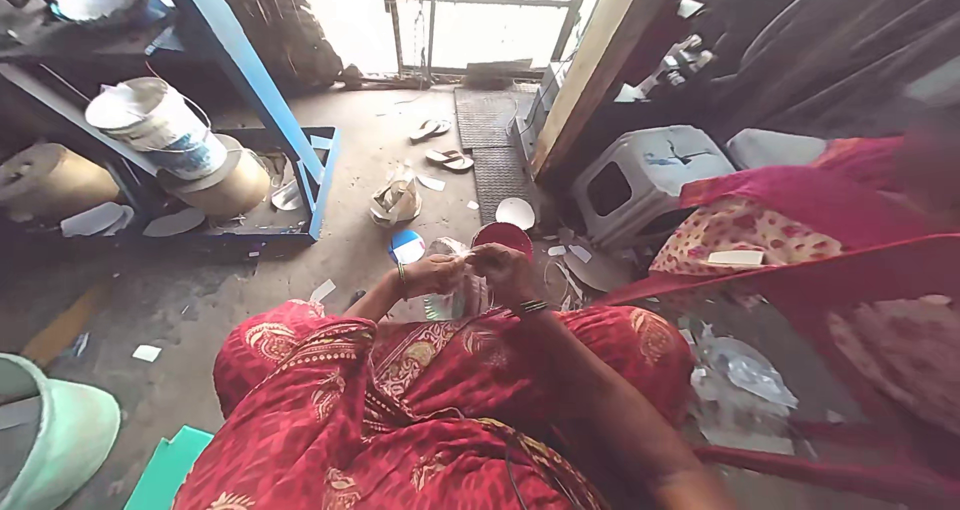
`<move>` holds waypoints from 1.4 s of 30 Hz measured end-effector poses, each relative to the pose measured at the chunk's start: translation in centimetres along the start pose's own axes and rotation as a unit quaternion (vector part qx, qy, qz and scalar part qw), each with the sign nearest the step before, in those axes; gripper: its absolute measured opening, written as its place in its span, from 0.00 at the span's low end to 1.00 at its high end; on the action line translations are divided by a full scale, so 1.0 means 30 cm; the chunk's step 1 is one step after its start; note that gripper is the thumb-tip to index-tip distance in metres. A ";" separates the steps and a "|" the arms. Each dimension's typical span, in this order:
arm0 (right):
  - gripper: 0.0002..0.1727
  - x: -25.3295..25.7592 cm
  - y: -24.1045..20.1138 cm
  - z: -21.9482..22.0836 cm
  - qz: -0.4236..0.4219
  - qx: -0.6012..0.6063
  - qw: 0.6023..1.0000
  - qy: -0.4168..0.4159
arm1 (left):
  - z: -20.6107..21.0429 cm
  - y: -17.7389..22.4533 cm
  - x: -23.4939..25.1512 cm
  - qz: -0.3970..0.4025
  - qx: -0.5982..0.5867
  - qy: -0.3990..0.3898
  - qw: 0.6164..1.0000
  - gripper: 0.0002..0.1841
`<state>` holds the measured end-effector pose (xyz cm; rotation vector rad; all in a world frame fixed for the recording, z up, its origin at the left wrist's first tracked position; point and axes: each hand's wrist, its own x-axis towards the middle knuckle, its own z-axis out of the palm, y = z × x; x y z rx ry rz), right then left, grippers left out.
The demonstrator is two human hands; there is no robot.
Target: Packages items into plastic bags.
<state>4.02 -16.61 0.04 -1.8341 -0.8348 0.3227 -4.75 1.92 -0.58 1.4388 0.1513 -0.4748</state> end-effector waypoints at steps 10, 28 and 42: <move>0.08 0.012 0.016 -0.004 0.108 0.150 0.983 -0.010 | 0.036 0.027 0.007 0.028 0.046 -0.060 0.997 0.16; 0.13 0.046 0.063 -0.078 -0.344 -0.145 0.928 -0.019 | 0.169 0.159 -0.056 -0.012 0.690 0.126 0.712 0.16; 0.08 0.036 0.044 -0.097 -0.152 -0.060 0.985 -0.052 | 0.194 0.099 -0.057 0.241 0.684 0.247 0.643 0.11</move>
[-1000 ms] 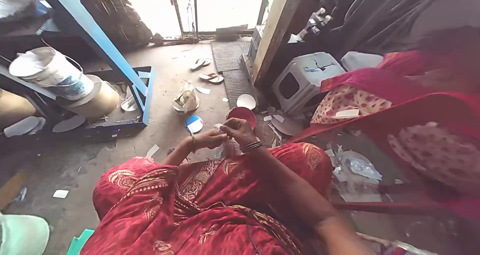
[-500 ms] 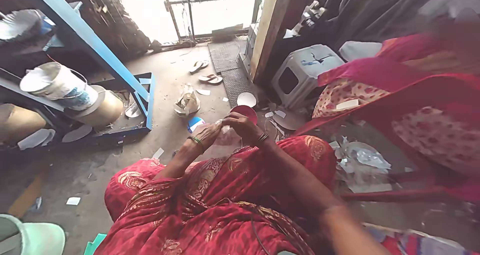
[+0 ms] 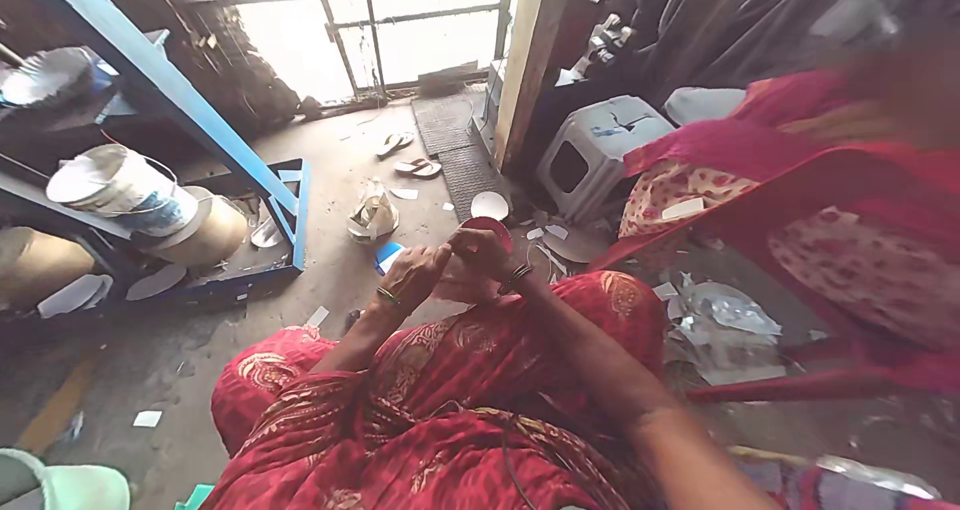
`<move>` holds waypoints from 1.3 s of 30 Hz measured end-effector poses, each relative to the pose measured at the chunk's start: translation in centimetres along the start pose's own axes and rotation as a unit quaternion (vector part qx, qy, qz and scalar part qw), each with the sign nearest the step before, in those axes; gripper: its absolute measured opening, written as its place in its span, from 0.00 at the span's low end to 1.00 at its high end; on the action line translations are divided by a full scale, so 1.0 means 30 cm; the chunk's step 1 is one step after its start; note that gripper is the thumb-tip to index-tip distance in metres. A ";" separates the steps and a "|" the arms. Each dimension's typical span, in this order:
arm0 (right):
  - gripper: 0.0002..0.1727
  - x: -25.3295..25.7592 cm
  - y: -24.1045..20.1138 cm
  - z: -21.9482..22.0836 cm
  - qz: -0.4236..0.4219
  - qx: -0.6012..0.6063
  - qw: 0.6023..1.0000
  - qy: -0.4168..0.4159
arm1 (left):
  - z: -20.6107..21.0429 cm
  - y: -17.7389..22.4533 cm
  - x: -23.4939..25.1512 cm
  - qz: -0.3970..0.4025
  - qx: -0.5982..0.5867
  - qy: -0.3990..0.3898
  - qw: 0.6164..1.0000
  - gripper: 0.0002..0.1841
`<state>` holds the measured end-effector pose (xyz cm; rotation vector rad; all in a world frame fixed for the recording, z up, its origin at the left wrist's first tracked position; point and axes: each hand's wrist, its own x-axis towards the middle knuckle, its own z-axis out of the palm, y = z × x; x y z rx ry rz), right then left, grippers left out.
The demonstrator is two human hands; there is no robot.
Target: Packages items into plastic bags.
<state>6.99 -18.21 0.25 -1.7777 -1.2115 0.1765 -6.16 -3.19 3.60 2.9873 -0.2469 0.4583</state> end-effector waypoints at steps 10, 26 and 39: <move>0.19 -0.003 -0.036 0.001 0.002 -0.010 0.999 -0.049 | 0.008 -0.063 0.022 -0.146 -0.239 -0.144 0.949 0.17; 0.25 0.001 -0.003 -0.008 -0.015 -0.007 1.000 -0.015 | 0.033 -0.107 -0.014 -0.220 -0.793 -0.188 0.536 0.19; 0.14 -0.030 -0.064 0.074 0.130 0.273 0.952 0.041 | 0.042 -0.057 0.004 -0.290 -0.746 -0.088 0.592 0.12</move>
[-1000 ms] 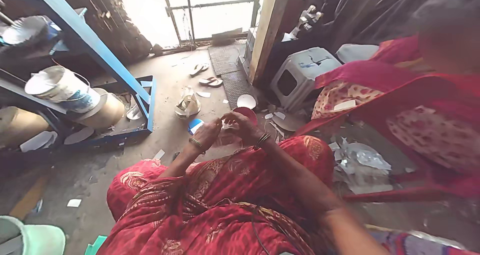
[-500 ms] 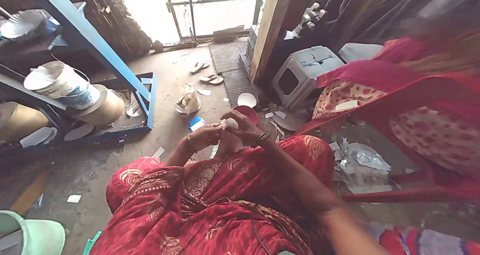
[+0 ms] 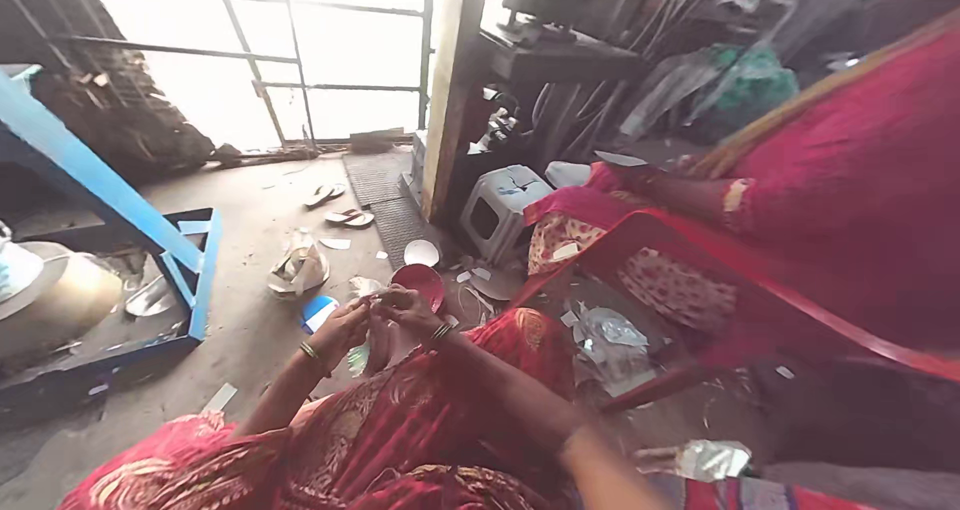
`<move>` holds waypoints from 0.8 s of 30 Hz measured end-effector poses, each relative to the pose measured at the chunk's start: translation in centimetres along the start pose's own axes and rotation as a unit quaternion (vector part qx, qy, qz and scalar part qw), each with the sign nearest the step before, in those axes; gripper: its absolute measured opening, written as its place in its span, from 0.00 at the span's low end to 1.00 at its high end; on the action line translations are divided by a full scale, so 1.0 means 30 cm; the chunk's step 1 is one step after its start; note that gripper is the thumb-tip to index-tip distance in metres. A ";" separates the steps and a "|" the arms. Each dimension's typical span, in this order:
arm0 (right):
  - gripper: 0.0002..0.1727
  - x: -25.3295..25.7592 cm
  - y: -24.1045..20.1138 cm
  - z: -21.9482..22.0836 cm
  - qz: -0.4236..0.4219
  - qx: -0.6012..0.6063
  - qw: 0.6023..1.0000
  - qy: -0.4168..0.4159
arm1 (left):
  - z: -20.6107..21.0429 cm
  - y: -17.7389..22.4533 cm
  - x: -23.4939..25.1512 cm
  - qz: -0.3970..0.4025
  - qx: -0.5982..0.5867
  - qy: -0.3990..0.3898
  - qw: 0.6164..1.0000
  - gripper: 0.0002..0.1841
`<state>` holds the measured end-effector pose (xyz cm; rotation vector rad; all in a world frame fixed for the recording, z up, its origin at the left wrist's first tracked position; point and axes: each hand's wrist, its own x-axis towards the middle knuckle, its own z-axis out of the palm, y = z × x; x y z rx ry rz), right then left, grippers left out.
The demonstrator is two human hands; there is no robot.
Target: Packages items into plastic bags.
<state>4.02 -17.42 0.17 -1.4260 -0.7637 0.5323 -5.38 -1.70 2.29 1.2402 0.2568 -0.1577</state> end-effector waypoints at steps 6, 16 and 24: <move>0.10 -0.002 -0.008 0.022 -0.015 0.036 0.999 0.035 | -0.061 0.028 -0.004 0.042 0.241 -0.063 0.967 0.11; 0.13 0.004 -0.059 -0.009 -0.100 -0.145 0.984 0.003 | -0.048 0.125 -0.058 0.262 0.693 0.025 0.671 0.07; 0.09 -0.054 -0.050 -0.024 -0.075 -0.218 0.973 -0.024 | -0.158 0.092 -0.035 0.188 0.709 -0.013 0.680 0.08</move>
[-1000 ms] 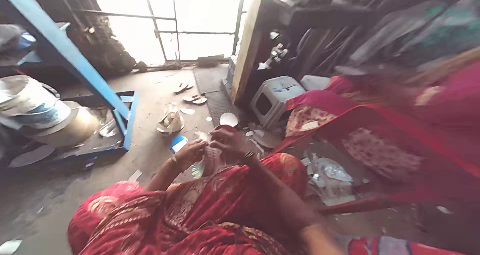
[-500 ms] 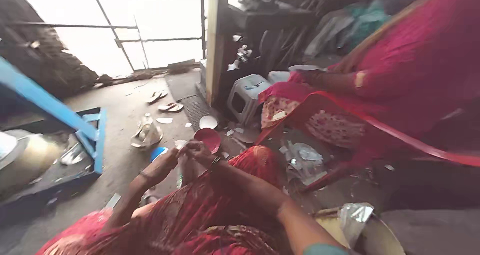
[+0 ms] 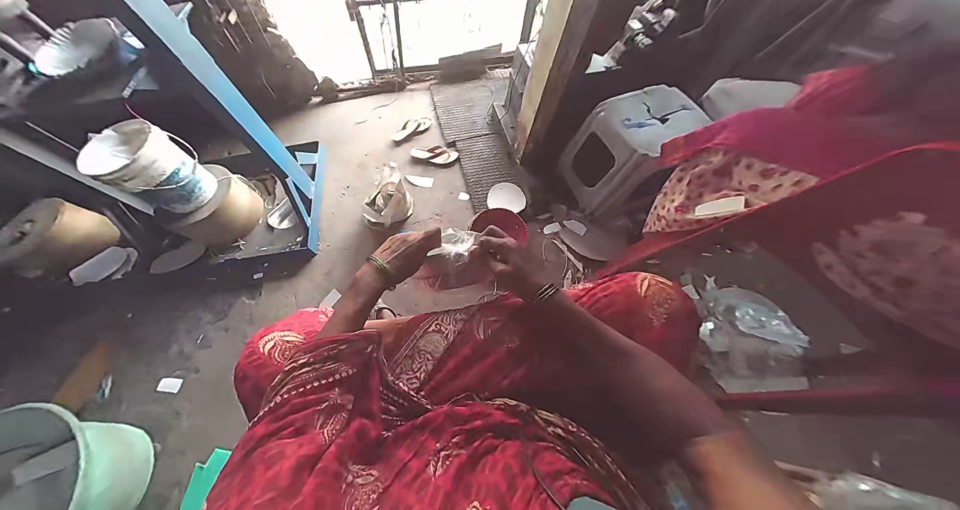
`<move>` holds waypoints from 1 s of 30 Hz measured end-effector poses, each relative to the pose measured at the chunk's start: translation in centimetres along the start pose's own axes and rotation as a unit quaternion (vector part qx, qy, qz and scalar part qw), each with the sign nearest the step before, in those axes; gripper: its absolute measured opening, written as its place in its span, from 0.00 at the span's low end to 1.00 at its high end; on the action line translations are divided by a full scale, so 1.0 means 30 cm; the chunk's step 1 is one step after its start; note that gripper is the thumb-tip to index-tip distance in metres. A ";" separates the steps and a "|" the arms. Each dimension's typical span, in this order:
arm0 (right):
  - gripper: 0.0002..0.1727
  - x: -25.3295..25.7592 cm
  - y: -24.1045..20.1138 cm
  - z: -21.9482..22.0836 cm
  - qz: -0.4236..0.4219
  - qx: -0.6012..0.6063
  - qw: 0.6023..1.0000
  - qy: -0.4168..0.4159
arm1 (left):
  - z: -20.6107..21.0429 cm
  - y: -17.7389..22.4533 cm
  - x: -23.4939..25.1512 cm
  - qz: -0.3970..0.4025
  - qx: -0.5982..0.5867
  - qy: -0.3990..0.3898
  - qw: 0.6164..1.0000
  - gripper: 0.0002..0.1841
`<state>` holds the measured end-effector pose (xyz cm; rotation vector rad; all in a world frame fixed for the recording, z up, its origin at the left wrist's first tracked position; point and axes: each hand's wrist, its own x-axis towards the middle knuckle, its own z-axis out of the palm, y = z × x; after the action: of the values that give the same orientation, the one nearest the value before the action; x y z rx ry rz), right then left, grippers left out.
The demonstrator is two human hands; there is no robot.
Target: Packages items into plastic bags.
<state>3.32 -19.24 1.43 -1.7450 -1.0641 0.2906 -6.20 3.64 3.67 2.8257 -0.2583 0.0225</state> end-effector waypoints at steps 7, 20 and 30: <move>0.08 0.008 0.072 0.032 -0.013 -0.062 0.997 -0.041 | 0.021 0.063 0.066 -0.127 0.035 -0.137 0.982 0.14; 0.06 0.003 0.093 0.097 -0.115 -0.058 0.992 -0.002 | 0.105 0.080 0.090 -0.231 -0.366 -0.018 0.901 0.17; 0.07 0.013 0.077 0.102 -0.139 -0.098 0.981 0.093 | 0.133 0.042 0.071 -0.150 -0.398 -0.039 0.904 0.12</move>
<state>2.82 -17.18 -1.79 -1.7279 -1.2125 -0.1548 -4.39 0.88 0.33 2.0178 0.1362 -0.2145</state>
